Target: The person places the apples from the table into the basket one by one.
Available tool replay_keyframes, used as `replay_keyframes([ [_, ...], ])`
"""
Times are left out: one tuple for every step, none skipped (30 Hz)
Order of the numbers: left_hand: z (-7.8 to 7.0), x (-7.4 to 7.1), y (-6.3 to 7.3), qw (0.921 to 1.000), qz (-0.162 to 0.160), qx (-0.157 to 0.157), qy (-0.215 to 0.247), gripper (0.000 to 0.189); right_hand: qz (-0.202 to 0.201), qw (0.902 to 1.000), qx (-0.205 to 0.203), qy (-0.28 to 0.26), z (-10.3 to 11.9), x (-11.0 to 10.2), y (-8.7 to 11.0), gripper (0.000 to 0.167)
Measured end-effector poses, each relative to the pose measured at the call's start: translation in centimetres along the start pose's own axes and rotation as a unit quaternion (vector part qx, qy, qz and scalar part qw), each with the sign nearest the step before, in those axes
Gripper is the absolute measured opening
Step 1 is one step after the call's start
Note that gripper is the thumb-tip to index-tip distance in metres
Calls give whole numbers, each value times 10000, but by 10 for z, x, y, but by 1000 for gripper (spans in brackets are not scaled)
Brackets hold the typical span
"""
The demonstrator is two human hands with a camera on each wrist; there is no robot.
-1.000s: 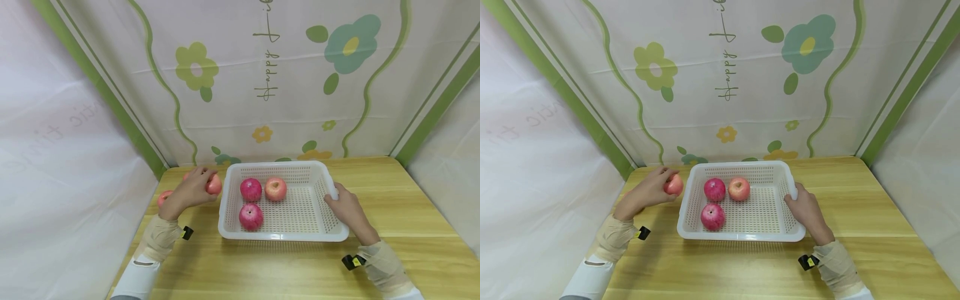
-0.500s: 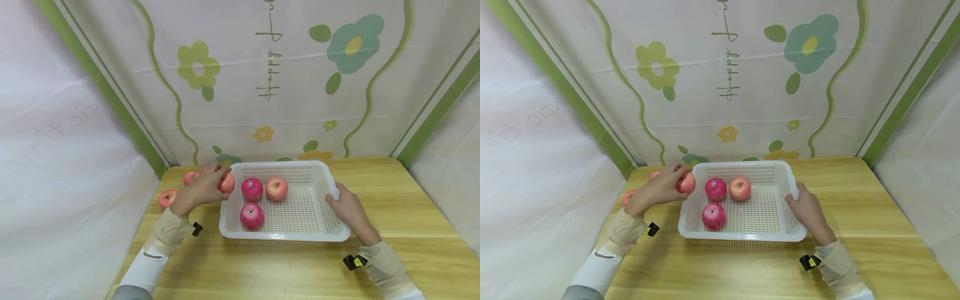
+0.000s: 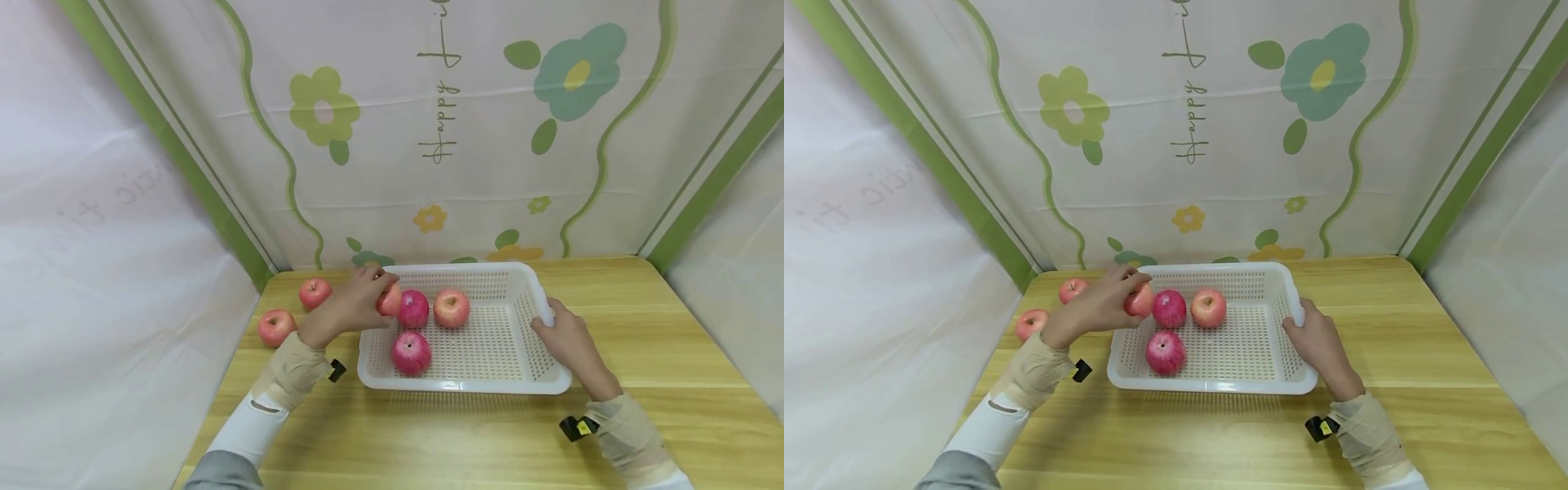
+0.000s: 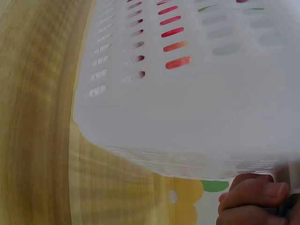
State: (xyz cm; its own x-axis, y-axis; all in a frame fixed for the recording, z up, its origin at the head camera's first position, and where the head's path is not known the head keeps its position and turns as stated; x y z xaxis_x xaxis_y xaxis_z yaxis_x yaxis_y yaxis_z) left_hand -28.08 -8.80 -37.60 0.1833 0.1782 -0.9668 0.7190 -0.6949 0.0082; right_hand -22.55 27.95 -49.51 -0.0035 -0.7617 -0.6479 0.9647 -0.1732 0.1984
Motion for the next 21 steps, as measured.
replay_keyframes([
  [-2, 0, -1, 10000, 7, 34, 0, 81, 7, 10000, 0, -8, 0, 0, 0, 72],
  [-3, 1, -2, 10000, 29, 46, -3, 81, 13, 10000, 0, -13, 0, 0, 0, 72],
  [-5, 1, -3, 10000, 47, 68, -22, 80, 15, 10000, -2, -20, -1, 0, -1, 72],
  [-7, 2, -4, 9999, 67, 95, -32, 79, 12, 10000, 0, -19, -1, 0, -1, 72],
  [-8, 2, -5, 9999, 78, 124, -25, 78, 8, 10000, 4, -14, -1, 0, -1, 72],
  [-10, 3, -6, 9999, 99, 140, -21, 78, 7, 10000, -1, -5, -1, 0, -1, 72],
  [-11, 4, -8, 9998, 113, 167, -18, 77, 1, 10000, 7, -4, -1, -1, -1, 72],
  [-13, 5, -9, 9997, 127, 193, -19, 77, 2, 10000, 7, -5, -1, -1, -1, 72],
  [-15, 5, -11, 9997, 133, 226, -28, 76, 5, 10000, 11, -11, -1, -1, -1, 72],
  [-16, 6, -12, 9996, 146, 252, -28, 76, 6, 10000, 16, -7, -1, -2, -1, 72],
  [-18, 7, -14, 9995, 157, 282, -34, 75, 19, 10000, 28, -20, -1, -2, -1, 72],
  [-19, 8, -16, 9994, 173, 308, -50, 75, 24, 10000, 29, -23, -1, -2, 0, 72],
  [-21, 10, -17, 9992, 180, 341, -57, 75, 28, 10000, 39, -28, 0, -2, 0, 72],
  [-22, 11, -18, 9991, 181, 367, -61, 74, 32, 10000, 39, -26, -1, -2, 0, 72],
  [-24, 12, -20, 9990, 201, 382, -64, 73, 28, 10000, 49, -17, -1, -2, 0, 72],
  [-25, 13, -21, 9990, 211, 394, -36, 73, 27, 10000, 59, -16, -1, -2, 0, 72],
  [-26, 14, -22, 9989, 218, 410, -9, 73, 28, 10000, 70, -19, -1, -2, 0, 72],
  [-28, 16, -23, 9988, 227, 428, 10, 73, 21, 10000, 72, -9, -1, -1, -1, 72],
  [-29, 17, -24, 9987, 227, 457, 22, 72, 15, 10000, 71, -7, -1, -1, -1, 72],
  [-31, 18, -25, 9985, 229, 492, 44, 72, 10, 10000, 70, -10, -1, -1, -1, 72],
  [-32, 19, -26, 9983, 239, 535, 47, 72, 8, 10000, 72, -19, -1, -1, -1, 72],
])
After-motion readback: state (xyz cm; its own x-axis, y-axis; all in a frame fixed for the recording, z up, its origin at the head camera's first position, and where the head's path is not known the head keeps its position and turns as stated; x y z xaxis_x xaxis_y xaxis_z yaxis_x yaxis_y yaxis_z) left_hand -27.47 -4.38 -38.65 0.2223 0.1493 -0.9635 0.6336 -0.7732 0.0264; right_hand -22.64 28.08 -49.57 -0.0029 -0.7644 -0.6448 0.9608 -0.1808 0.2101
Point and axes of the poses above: each hand's wrist, its own y-axis away from the middle knuckle, its own x-axis out of the palm, z = x × y, the point moved 5 cm from there along -y, towards the middle knuckle, and after that the axes turned 10 degrees about x, right-handed, at the moved point
